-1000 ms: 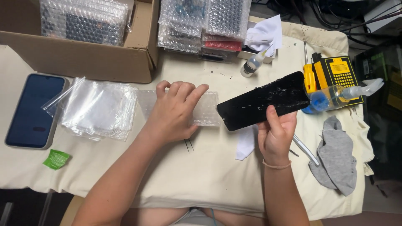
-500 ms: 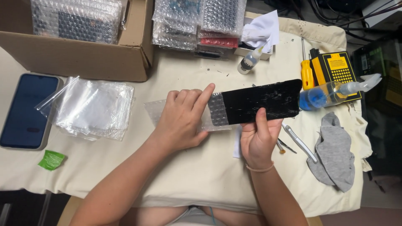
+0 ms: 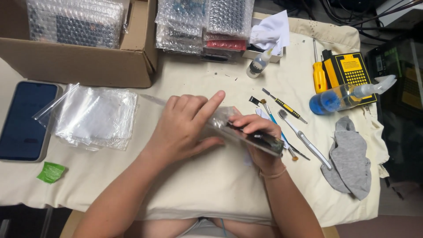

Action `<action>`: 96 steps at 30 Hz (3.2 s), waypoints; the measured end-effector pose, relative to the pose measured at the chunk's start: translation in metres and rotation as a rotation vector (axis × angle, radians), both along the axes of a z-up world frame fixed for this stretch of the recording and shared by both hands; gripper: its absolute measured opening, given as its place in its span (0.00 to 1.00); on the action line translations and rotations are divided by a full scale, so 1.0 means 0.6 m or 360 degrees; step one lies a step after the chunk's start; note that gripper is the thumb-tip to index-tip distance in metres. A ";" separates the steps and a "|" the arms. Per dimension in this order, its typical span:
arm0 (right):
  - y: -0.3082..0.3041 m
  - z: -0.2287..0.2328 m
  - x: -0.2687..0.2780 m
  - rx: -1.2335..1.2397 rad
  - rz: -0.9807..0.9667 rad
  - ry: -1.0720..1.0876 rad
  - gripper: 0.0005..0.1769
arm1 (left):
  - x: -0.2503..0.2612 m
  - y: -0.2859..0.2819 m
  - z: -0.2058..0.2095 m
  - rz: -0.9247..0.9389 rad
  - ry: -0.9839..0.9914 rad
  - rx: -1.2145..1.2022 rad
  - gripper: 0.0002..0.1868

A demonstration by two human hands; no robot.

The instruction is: The person cleans the back of a disassembled smartphone using a brush and a cloth. They then wrap the phone in bubble wrap and place it in a box. Finally, they use tweezers to clean the inside of the phone's frame.

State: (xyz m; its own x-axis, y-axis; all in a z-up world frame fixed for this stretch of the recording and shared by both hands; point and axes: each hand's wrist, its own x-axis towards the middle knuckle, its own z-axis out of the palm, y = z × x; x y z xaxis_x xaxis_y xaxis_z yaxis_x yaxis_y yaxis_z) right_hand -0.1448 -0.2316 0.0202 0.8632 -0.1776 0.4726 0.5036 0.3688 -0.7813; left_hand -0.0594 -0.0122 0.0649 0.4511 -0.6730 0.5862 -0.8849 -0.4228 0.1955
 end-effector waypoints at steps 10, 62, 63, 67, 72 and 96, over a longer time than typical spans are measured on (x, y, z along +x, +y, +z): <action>-0.018 0.061 -0.008 -0.0706 0.0547 -0.0071 0.29 | 0.003 0.021 0.045 -0.0643 0.0840 0.0351 0.63; -0.011 0.073 -0.009 -0.1536 -0.0052 -0.0293 0.10 | -0.005 0.005 0.045 -0.0727 0.1295 0.0234 0.48; -0.010 0.074 -0.010 -0.1561 -0.0075 -0.0262 0.10 | -0.007 0.003 0.045 -0.0734 0.1282 0.0266 0.47; -0.005 0.067 -0.015 -0.1430 -0.0004 -0.0147 0.11 | -0.005 0.002 0.042 -0.0758 0.1323 0.0250 0.48; 0.015 0.097 -0.024 -0.1198 0.0233 -0.0018 0.12 | -0.007 0.002 0.033 -0.0812 0.1390 0.0183 0.47; 0.018 0.027 -0.001 0.0278 -0.0051 0.1066 0.19 | 0.024 0.012 0.003 0.0194 0.0320 0.0339 0.52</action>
